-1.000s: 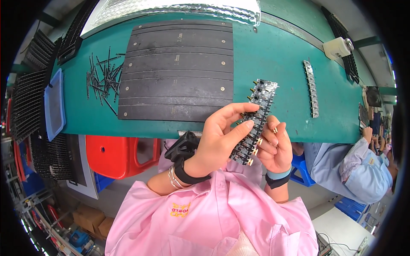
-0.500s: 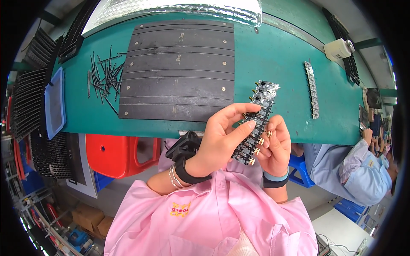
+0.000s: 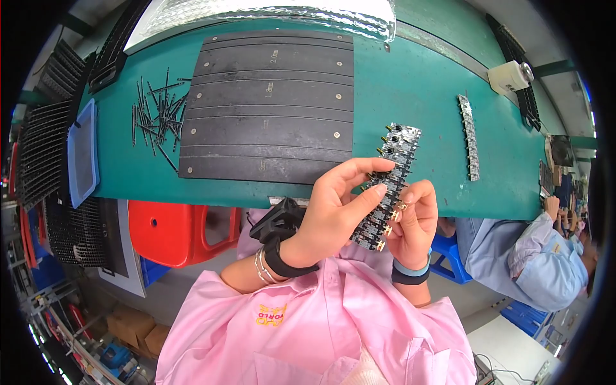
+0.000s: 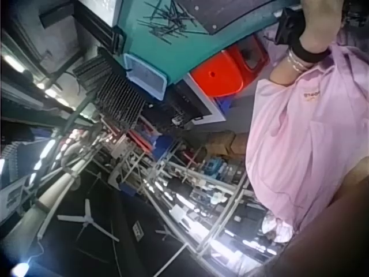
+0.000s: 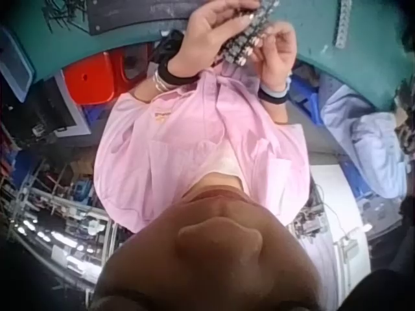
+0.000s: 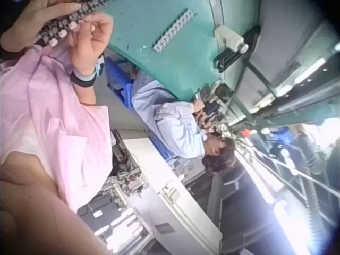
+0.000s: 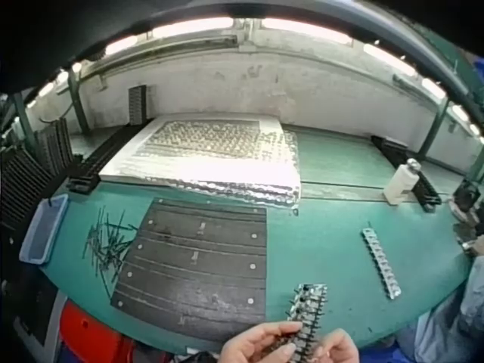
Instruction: Manually inserting small plastic components into a terminal block or circuit board module.
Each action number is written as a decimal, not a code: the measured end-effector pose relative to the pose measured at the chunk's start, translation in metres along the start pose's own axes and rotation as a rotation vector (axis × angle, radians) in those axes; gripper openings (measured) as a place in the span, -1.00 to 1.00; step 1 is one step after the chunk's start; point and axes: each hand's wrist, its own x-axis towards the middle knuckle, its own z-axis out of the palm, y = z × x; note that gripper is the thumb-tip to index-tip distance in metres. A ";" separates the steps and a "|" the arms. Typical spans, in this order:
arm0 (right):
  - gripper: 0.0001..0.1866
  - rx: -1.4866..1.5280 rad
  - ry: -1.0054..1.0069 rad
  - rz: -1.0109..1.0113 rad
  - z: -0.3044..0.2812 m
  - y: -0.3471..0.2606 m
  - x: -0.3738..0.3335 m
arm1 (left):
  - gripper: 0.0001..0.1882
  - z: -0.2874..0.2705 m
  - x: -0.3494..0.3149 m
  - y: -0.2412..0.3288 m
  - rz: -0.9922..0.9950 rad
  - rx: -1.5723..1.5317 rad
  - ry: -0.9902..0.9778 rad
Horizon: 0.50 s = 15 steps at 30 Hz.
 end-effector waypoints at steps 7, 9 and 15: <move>-0.90 -0.003 -0.010 -0.030 -0.001 0.001 0.000 | -0.71 0.001 -0.001 0.000 0.002 0.000 -0.017; -0.90 -0.021 -0.003 -0.036 -0.001 0.001 0.000 | -0.71 0.000 -0.001 0.000 0.001 0.002 -0.019; -0.91 -0.112 0.035 -0.062 0.002 0.000 0.000 | -0.71 0.000 -0.001 0.000 0.043 0.059 -0.027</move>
